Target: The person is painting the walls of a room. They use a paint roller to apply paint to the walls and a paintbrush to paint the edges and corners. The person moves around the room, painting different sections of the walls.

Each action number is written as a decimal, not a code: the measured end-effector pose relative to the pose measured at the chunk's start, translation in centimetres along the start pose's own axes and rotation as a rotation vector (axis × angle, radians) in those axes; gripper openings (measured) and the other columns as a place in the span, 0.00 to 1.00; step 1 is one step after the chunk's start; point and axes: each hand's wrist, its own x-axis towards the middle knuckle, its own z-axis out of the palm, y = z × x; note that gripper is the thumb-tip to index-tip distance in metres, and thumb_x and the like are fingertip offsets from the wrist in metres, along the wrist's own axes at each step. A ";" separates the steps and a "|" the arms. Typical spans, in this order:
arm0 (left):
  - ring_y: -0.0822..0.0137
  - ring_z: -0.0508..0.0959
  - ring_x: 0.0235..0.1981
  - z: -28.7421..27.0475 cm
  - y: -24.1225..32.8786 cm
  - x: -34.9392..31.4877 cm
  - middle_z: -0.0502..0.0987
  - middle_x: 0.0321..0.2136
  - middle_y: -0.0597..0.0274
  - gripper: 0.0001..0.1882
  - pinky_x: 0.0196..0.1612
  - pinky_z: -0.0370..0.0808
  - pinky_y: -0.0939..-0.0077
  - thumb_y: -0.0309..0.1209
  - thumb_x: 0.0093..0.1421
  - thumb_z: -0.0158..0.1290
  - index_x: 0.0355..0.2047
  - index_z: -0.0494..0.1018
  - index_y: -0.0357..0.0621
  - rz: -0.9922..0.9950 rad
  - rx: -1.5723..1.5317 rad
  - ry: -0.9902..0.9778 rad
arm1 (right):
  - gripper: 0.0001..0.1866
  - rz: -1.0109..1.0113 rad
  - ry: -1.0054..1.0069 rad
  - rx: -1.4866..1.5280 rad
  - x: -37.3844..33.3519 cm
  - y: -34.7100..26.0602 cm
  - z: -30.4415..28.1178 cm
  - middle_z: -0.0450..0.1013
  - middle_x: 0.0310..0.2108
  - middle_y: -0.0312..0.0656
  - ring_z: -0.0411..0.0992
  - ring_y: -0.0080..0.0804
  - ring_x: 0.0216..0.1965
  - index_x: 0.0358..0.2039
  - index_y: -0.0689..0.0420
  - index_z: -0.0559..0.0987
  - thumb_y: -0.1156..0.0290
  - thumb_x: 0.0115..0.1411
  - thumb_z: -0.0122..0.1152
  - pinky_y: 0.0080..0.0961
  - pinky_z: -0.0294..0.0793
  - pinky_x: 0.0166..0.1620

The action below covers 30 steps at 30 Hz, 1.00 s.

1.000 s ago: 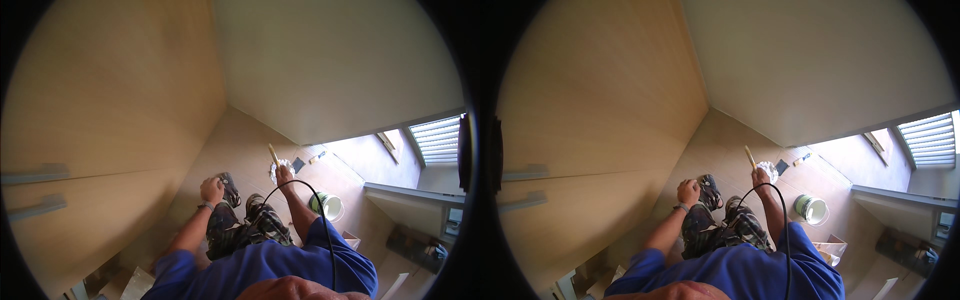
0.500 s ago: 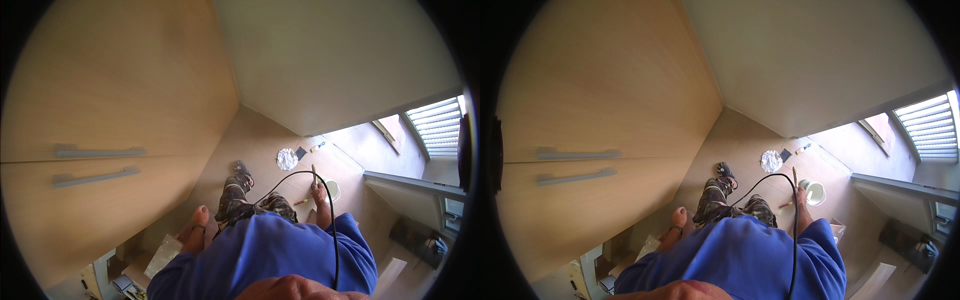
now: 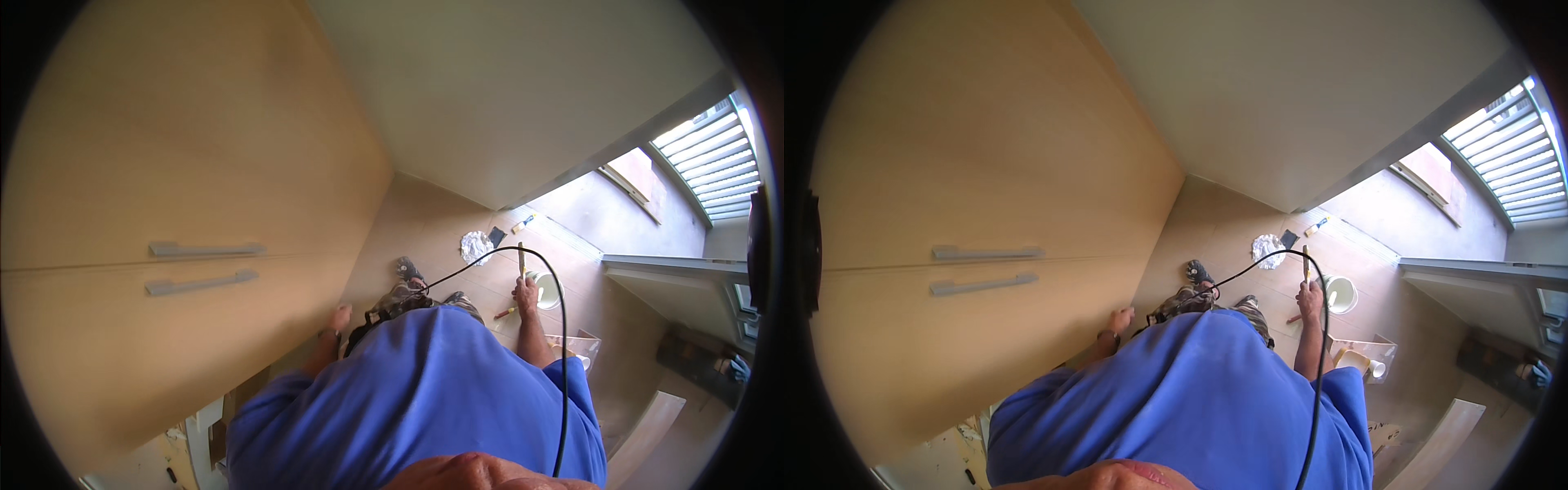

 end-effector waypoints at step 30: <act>0.57 0.77 0.28 -9.4 33.2 5.9 0.78 0.25 0.55 0.17 0.33 0.72 0.67 0.44 0.52 0.52 0.27 0.76 0.42 0.768 0.760 -0.527 | 0.08 0.639 0.606 0.515 -21.4 6.4 4.9 0.64 0.17 0.36 0.68 0.25 0.16 0.28 0.60 0.69 0.68 0.58 0.49 0.19 0.71 0.17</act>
